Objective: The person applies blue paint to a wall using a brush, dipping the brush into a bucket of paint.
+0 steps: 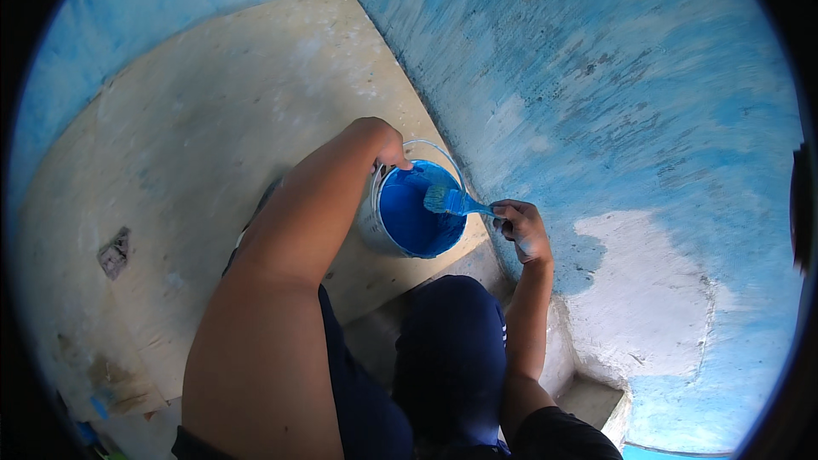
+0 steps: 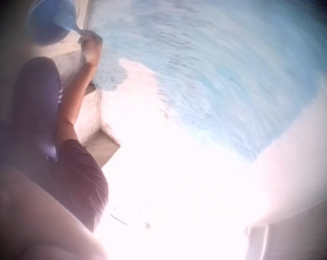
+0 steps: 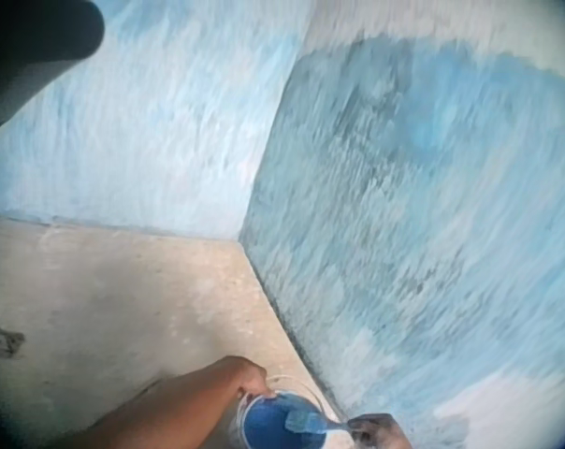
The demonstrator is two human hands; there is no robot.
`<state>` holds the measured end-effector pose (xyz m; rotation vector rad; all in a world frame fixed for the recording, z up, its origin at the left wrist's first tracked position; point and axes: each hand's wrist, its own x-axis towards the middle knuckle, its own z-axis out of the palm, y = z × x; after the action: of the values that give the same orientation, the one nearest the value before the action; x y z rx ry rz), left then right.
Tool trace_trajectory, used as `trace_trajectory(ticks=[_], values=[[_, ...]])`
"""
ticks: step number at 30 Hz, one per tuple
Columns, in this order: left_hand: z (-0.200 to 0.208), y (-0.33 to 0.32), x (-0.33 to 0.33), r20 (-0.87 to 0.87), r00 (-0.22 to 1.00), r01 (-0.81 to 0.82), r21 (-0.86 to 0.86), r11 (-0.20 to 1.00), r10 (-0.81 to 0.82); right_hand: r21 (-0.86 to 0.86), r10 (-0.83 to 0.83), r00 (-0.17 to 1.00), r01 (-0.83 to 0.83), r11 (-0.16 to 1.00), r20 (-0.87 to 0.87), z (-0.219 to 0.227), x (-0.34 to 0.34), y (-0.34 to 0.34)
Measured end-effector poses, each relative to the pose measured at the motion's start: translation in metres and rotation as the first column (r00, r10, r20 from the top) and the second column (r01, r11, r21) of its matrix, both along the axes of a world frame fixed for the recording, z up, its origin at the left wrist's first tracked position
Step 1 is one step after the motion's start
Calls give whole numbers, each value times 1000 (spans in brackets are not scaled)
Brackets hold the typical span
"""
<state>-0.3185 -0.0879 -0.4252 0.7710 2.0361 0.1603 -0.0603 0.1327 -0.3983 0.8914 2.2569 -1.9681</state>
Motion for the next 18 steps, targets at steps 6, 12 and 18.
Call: trace_trajectory(ticks=[6, 12, 18], values=[[-32, 2, -18, 136, 989, -55, 26, 998, 51, -777, -254, 950, 18, 629, -184, -83, 27, 25], [-22, -10, -11, 189, 981, -71, 91, 993, 53, -787, -280, 877, -160, 595, -390, -83, 18, 15], [-17, -11, -9, 159, 987, -21, 103, 994, 4, -817, -383, 820, -167, 551, -425, -17, -27, 35]])
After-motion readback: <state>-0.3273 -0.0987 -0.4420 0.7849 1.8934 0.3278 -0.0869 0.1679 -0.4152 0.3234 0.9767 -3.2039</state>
